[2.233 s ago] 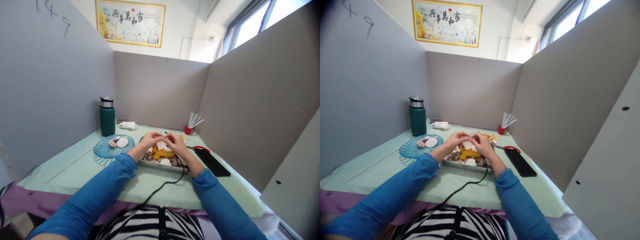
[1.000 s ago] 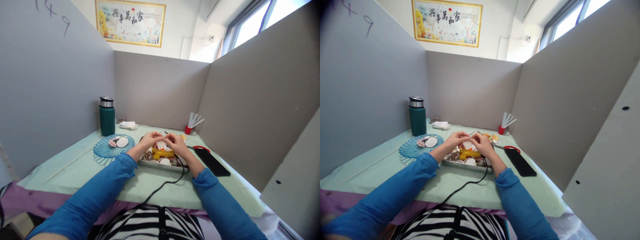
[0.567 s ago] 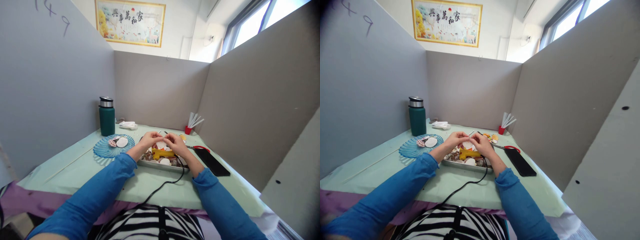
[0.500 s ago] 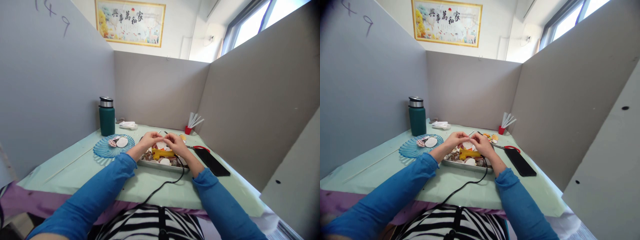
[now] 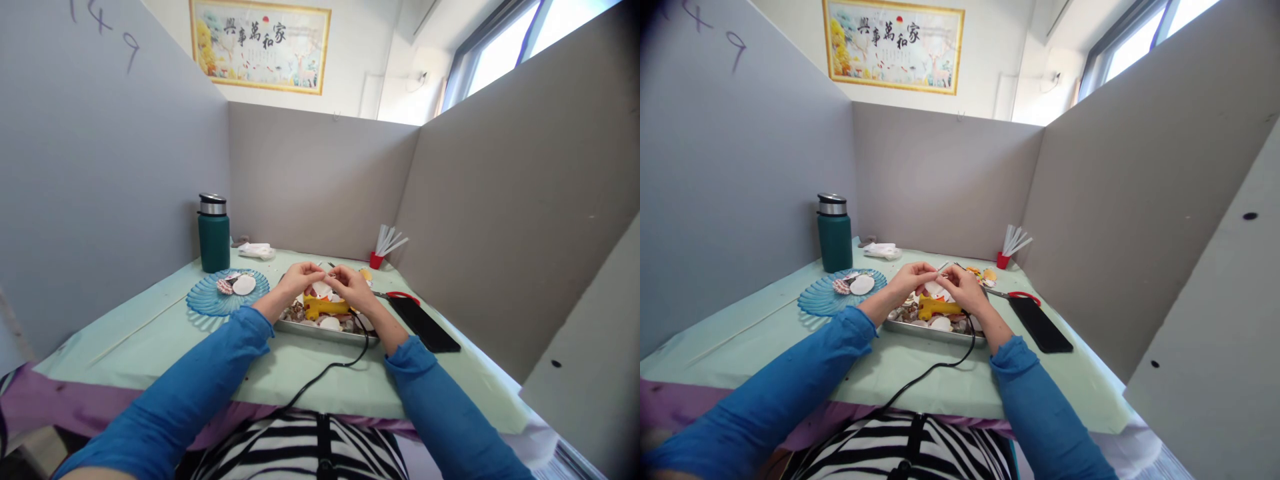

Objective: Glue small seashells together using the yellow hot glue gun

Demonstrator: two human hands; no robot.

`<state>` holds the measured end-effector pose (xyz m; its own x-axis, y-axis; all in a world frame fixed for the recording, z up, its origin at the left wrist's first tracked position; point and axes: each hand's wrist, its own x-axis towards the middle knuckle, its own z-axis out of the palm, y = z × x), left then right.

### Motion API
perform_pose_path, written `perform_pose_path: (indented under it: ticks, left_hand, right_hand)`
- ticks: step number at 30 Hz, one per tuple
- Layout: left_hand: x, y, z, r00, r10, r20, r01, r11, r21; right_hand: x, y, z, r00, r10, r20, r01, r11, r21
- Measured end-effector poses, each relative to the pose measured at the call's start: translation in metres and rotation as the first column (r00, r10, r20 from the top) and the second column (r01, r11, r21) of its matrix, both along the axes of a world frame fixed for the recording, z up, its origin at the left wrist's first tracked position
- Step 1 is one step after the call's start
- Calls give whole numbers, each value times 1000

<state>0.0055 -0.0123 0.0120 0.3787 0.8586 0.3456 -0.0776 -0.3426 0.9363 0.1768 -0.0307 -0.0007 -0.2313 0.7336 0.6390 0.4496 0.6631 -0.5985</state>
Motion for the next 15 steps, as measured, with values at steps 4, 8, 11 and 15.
perform_pose_path:
  ticks: [4, 8, 11, 15]
  left_hand:
    - [0, 1, -1, 1000, -5, 11, 5, 1000, -9]
    - [0, 2, -1, 1000, -10, 18, 10, 1000, -5]
    - [0, 1, -1, 1000, -14, 14, 14, 1000, 11]
    - [0, 2, -2, 1000, -12, -19, 13, 1000, 12]
  right_hand:
    - [0, -1, 0, 1000, -6, 2, 6, 1000, 1]
    - [0, -1, 0, 1000, -10, 2, 10, 1000, 5]
    - [1, 0, 0, 1000, -17, 10, 17, 1000, 14]
    - [1, 1, 0, 998, -49, 30, 48, 998, 35]
